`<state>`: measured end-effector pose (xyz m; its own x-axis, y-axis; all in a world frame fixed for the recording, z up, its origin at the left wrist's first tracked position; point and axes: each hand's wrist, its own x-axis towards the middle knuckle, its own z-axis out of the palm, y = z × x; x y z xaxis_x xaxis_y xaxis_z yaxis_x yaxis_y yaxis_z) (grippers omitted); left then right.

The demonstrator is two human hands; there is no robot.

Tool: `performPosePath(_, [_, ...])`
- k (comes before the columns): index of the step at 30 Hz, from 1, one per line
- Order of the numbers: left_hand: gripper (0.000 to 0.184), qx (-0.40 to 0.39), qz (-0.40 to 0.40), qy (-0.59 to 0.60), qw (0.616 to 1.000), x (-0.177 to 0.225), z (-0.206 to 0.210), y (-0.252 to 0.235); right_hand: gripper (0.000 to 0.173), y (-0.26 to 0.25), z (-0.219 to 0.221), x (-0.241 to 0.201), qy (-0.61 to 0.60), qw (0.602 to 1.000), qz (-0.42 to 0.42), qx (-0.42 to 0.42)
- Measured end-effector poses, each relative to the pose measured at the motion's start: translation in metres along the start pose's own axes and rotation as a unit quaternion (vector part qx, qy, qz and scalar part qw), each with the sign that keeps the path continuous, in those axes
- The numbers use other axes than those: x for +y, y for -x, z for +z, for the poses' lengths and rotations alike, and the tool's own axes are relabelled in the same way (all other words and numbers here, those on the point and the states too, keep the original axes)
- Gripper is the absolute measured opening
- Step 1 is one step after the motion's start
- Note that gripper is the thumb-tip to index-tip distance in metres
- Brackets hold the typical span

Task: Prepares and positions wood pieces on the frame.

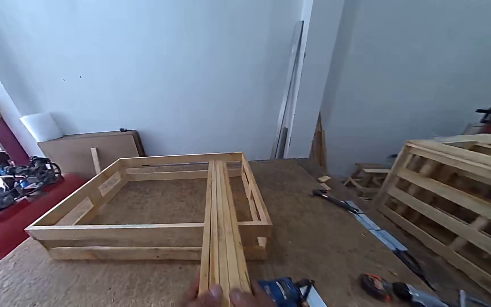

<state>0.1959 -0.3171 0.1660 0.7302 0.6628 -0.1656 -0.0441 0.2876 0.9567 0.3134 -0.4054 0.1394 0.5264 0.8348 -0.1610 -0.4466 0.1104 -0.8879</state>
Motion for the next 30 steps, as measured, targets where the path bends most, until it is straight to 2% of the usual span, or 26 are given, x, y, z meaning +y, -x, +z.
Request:
performPosePath(1, [0.036, 0.005, -0.016, 0.007, 1.000, 0.007, -0.009, -0.018, 0.048, -0.023, 0.006, -0.004, -0.020, 0.999, 0.040, -0.002])
performPosePath(3, [0.041, 0.007, -0.034, 0.034, 0.999, 0.020, -0.028, -0.051, 0.033, -0.067, 0.018, -0.017, -0.054, 0.993, 0.103, -0.018])
performPosePath(5, [0.048, 0.013, -0.041, 0.066, 0.997, 0.038, -0.044, -0.082, 0.035, -0.108, 0.032, -0.038, -0.066, 0.985, 0.145, -0.060])
performPosePath(7, [0.048, 0.009, -0.071, 0.080, 0.994, 0.053, -0.060, -0.111, 0.033, -0.145, 0.050, -0.046, -0.053, 0.980, 0.185, -0.058])
performPosePath(10, [0.043, 0.025, -0.112, 0.084, 0.990, 0.057, -0.090, -0.153, 0.031, -0.198, 0.067, -0.029, -0.037, 0.976, 0.209, -0.052])
performPosePath(14, [0.040, 0.059, -0.120, 0.087, 0.987, 0.052, -0.140, -0.198, 0.034, -0.250, 0.093, 0.004, -0.049, 0.974, 0.216, -0.047])
performPosePath(19, [0.046, 0.051, -0.102, 0.030, 0.993, 0.072, -0.227, -0.236, 0.037, -0.301, 0.157, 0.034, -0.044, 0.976, 0.208, -0.044])
performPosePath(22, [0.043, 0.073, -0.093, -0.010, 0.993, 0.083, -0.270, -0.245, 0.041, -0.330, 0.190, 0.062, -0.022, 0.974, 0.219, -0.049])
performPosePath(24, [0.043, 0.083, -0.104, -0.081, 0.988, 0.076, -0.299, -0.246, 0.048, -0.341, 0.201, 0.080, 0.043, 0.967, 0.244, -0.060])
performPosePath(25, [0.045, 0.073, -0.103, -0.164, 0.978, 0.069, -0.319, -0.246, 0.054, -0.341, 0.202, 0.088, 0.104, 0.959, 0.255, -0.067])
performPosePath(28, [0.064, 0.045, -0.023, -0.444, 0.894, 0.058, -0.376, -0.253, 0.074, -0.325, 0.189, 0.087, 0.322, 0.907, 0.248, -0.115])
performPosePath(30, [0.081, -0.015, 0.046, -0.514, 0.856, 0.064, -0.406, -0.265, 0.072, -0.312, 0.175, 0.071, 0.391, 0.891, 0.185, -0.136])
